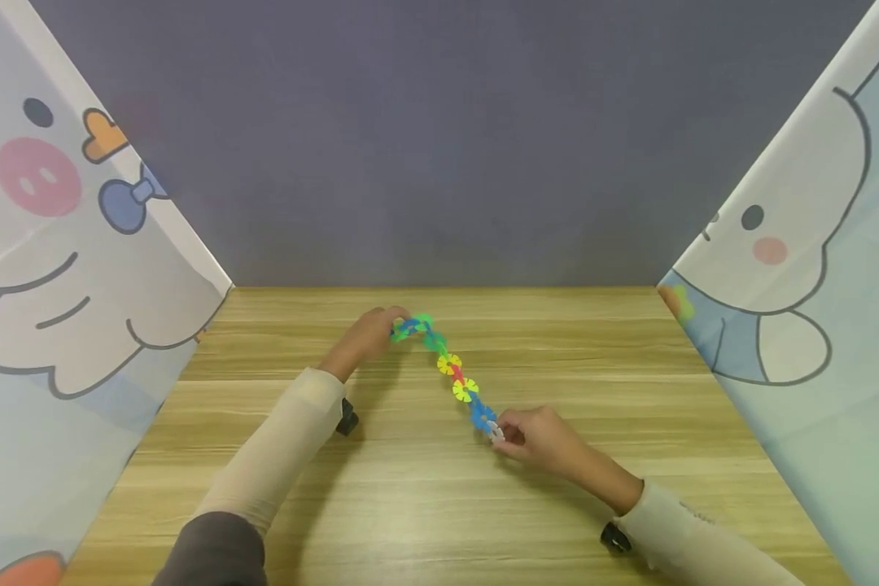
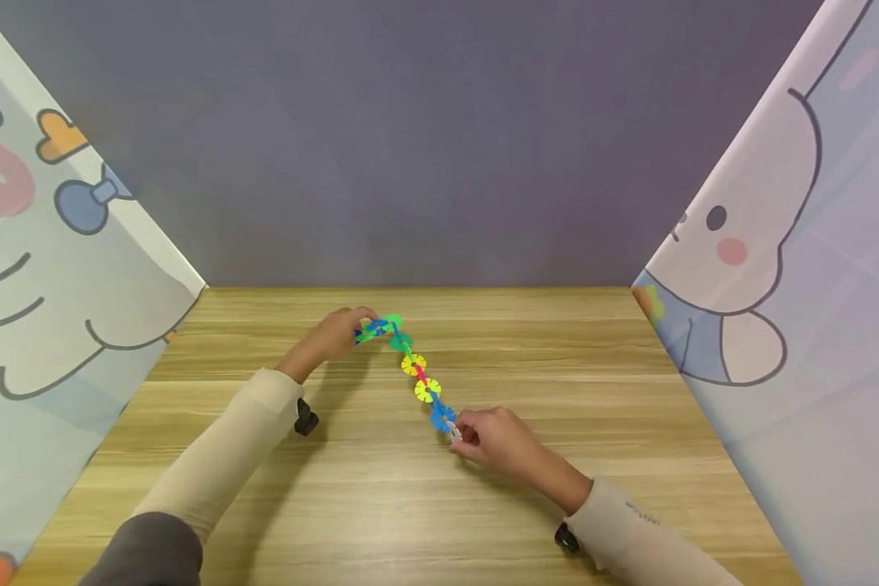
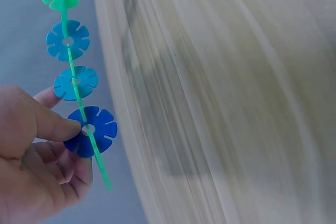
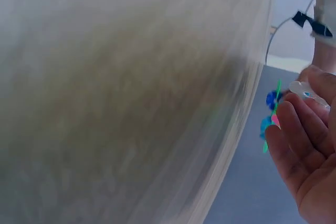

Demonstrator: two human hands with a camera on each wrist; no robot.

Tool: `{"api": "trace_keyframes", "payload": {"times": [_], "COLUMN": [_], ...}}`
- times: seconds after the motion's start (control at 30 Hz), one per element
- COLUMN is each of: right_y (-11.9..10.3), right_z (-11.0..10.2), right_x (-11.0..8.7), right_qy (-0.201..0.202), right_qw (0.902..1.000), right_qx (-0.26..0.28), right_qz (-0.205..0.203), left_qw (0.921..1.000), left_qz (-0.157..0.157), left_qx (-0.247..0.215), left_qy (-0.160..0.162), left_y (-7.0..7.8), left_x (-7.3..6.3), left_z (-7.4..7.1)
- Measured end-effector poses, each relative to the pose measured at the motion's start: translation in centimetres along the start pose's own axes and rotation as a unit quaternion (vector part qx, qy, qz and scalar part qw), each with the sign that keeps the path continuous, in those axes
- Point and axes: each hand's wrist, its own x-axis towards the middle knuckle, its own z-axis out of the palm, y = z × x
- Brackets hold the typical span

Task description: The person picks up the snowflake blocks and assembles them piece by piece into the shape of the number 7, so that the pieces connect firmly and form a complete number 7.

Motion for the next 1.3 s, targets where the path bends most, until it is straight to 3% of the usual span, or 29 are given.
{"api": "trace_keyframes", "payload": {"times": [0.27,0.43,0.6,1.07,1.3], "right_y": [-1.2,-1.5,-1.7,-2.6,-2.4], "right_z": [1.0,1.6,2.0,2.1,2.2], "right_x": [-0.2,-0.2,-0.2,0.0,0.1], "right_qy": [0.023,0.050,0.052,-0.014,-0.054], "right_qw": [0.9961,0.9859,0.9759,0.9789,0.9847], "right_qx": [-0.061,-0.127,-0.177,-0.197,-0.165], "right_qz": [-0.060,-0.097,-0.116,-0.053,-0.013], "left_qw": [0.9999,0.9992,0.9977,0.9978,0.9976], "left_qz": [0.010,0.019,0.022,0.042,0.056], "left_qx": [-0.002,0.032,0.061,0.048,0.038], "left_qy": [-0.004,-0.013,-0.022,-0.020,-0.016], "left_y": [1.8,3.0,4.0,4.1,4.1], "left_x": [2.3,3.6,4.6,6.2,6.3], "left_z": [1.4,2.1,2.5,4.4,4.8]}}
